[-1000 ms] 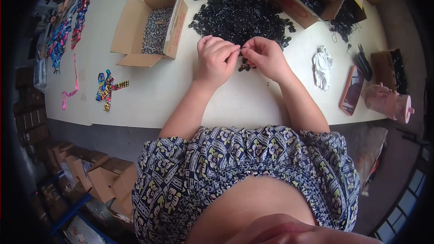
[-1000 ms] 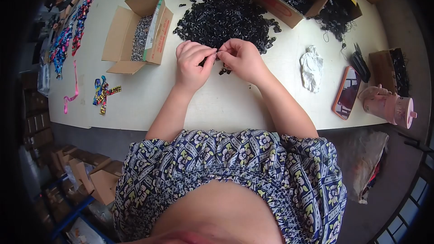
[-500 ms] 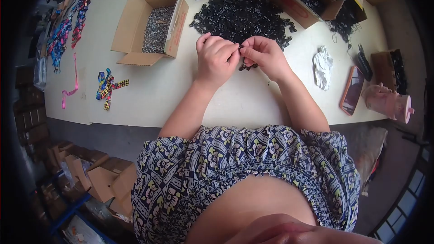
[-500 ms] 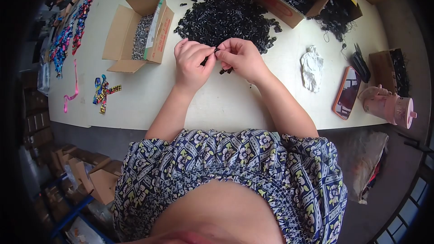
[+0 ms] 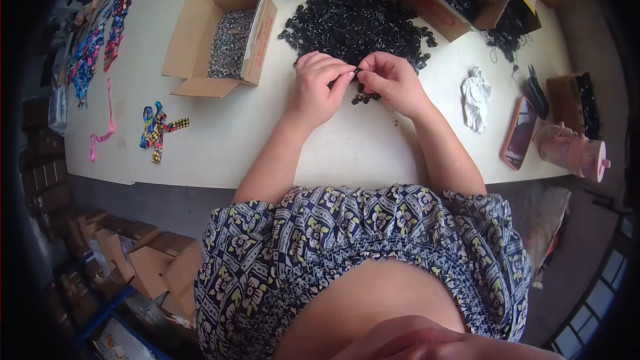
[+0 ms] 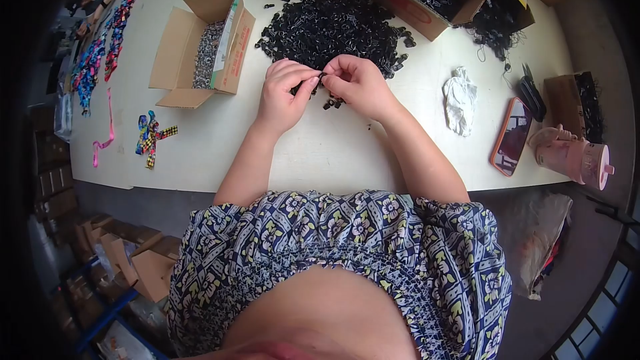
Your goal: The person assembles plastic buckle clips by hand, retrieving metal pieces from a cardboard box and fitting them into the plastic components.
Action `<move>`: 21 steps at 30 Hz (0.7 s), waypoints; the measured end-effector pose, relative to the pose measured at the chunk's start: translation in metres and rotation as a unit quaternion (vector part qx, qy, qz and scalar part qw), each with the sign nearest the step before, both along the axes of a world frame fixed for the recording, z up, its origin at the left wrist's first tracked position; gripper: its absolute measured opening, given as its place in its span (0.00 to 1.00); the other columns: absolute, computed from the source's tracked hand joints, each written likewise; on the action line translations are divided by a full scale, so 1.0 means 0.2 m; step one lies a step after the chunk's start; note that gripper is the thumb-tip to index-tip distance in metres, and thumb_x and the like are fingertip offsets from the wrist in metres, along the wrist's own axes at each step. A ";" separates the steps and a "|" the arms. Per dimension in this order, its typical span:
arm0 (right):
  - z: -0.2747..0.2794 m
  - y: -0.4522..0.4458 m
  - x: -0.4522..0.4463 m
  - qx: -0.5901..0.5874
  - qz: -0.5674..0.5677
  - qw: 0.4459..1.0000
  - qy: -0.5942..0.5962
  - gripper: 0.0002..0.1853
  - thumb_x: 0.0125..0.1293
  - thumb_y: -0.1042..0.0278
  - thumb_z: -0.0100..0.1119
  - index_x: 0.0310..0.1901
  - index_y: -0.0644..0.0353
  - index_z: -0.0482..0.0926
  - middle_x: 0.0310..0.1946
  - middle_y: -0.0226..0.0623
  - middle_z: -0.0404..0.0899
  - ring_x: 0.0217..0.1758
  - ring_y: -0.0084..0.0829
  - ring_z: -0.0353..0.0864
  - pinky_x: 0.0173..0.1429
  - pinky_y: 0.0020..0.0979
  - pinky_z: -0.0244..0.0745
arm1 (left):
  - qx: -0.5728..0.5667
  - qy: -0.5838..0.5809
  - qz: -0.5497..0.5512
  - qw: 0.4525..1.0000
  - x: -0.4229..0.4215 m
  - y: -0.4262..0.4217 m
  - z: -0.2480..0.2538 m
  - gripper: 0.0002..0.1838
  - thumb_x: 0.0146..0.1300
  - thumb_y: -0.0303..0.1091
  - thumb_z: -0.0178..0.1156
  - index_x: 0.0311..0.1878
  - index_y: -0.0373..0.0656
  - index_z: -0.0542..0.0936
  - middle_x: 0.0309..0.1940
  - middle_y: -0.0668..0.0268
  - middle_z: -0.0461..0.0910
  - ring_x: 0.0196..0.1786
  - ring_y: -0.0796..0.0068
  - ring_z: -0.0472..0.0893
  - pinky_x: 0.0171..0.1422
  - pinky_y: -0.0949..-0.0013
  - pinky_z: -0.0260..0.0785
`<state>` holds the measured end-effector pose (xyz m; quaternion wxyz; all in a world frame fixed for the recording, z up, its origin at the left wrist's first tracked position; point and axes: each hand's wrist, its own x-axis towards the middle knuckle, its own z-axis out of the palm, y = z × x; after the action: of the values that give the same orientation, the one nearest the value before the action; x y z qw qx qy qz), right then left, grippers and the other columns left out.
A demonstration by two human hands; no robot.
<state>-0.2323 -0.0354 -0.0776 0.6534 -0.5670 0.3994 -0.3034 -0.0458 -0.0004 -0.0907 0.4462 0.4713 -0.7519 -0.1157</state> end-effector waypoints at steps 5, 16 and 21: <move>-0.02 0.00 0.00 -0.052 -0.009 0.998 0.037 0.05 0.61 0.72 0.62 0.35 0.63 0.78 0.25 0.22 0.75 0.27 0.12 0.69 0.31 0.20 0.67 | 0.001 -0.033 0.007 0.999 -0.01 0.01 0.01 0.03 0.58 0.26 0.64 0.36 0.40 0.84 0.35 0.65 0.84 0.42 0.64 0.80 0.61 0.59 0.65; 0.01 0.01 0.01 -0.127 -0.011 0.987 0.096 0.06 0.59 0.73 0.63 0.34 0.66 0.79 0.24 0.27 0.76 0.26 0.15 0.71 0.31 0.22 0.69 | -0.003 -0.096 0.038 0.995 -0.03 0.02 0.02 0.04 0.61 0.25 0.60 0.38 0.41 0.82 0.35 0.64 0.83 0.45 0.63 0.79 0.64 0.55 0.62; 0.01 0.03 0.02 -0.167 -0.021 0.981 0.092 0.06 0.59 0.75 0.65 0.35 0.66 0.80 0.26 0.31 0.78 0.27 0.19 0.75 0.33 0.24 0.73 | 0.008 -0.054 0.038 0.998 -0.03 0.02 0.01 0.04 0.62 0.26 0.59 0.38 0.40 0.82 0.35 0.63 0.83 0.43 0.60 0.79 0.58 0.58 0.65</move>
<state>-0.2292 -0.0300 -0.0754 0.5034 -0.6854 0.4127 -0.3264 -0.0519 0.0033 -0.0887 0.4054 0.5092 -0.7551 -0.0793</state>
